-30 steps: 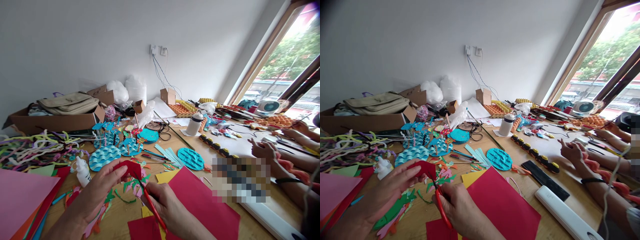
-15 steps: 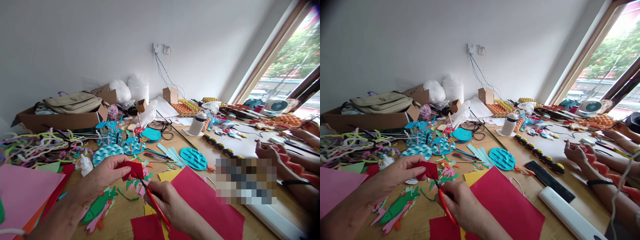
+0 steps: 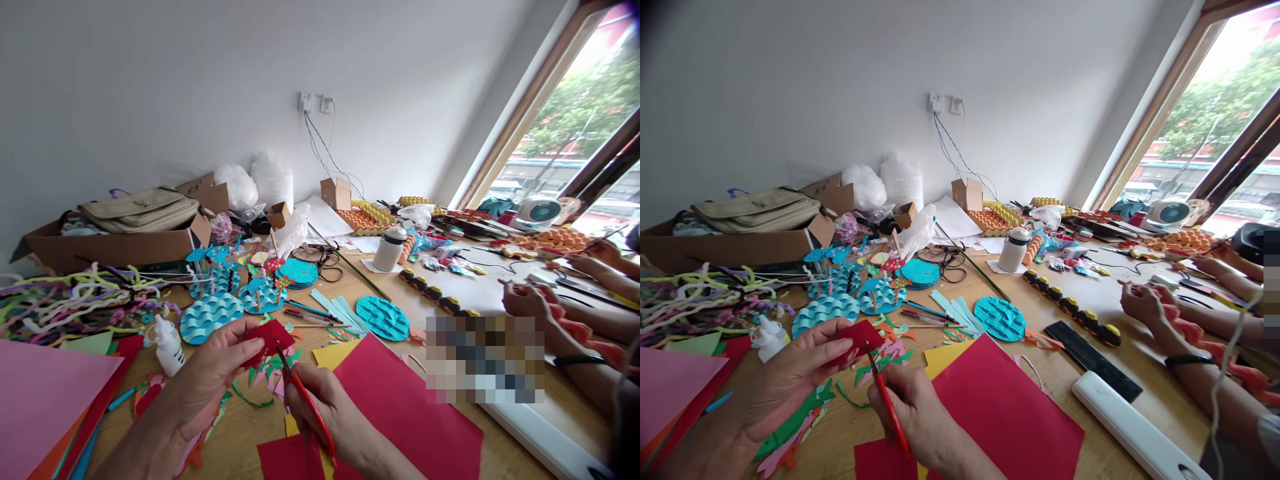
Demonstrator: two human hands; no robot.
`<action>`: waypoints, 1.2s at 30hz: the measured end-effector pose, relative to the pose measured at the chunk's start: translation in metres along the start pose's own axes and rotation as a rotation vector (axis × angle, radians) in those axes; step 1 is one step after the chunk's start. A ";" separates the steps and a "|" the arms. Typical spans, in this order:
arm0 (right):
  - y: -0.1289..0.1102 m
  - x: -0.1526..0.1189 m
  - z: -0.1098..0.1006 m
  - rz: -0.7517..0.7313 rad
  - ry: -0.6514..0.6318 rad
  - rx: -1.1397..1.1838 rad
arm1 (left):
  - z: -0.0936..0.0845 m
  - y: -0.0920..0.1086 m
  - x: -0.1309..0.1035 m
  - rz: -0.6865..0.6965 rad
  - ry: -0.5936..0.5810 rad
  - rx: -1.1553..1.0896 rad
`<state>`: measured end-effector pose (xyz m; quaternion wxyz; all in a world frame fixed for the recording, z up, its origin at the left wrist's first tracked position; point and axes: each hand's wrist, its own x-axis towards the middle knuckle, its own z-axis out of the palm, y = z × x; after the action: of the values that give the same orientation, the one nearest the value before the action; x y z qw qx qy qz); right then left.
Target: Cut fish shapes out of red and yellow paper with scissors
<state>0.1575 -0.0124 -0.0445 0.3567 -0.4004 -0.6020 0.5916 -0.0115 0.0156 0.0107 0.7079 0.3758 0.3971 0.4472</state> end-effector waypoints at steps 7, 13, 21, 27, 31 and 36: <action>0.013 0.003 0.008 0.010 0.019 0.136 | 0.007 -0.008 0.002 0.074 -0.017 0.199; 0.013 0.002 0.011 0.010 0.029 0.177 | 0.007 -0.012 0.001 0.139 -0.005 0.323; 0.011 0.000 0.011 0.045 0.037 0.169 | 0.013 -0.013 0.000 0.101 -0.001 0.342; 0.010 -0.001 0.011 0.050 0.037 0.174 | 0.018 -0.012 -0.001 0.083 0.012 0.300; 0.010 -0.001 0.012 0.072 0.050 0.182 | 0.018 -0.014 0.000 0.078 0.003 0.264; 0.010 0.000 0.012 0.075 0.070 0.207 | 0.016 -0.016 0.003 0.076 -0.032 0.273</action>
<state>0.1471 -0.0181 -0.0547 0.3943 -0.4042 -0.5096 0.6492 0.0092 0.0104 0.0026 0.6391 0.4906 0.4281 0.4095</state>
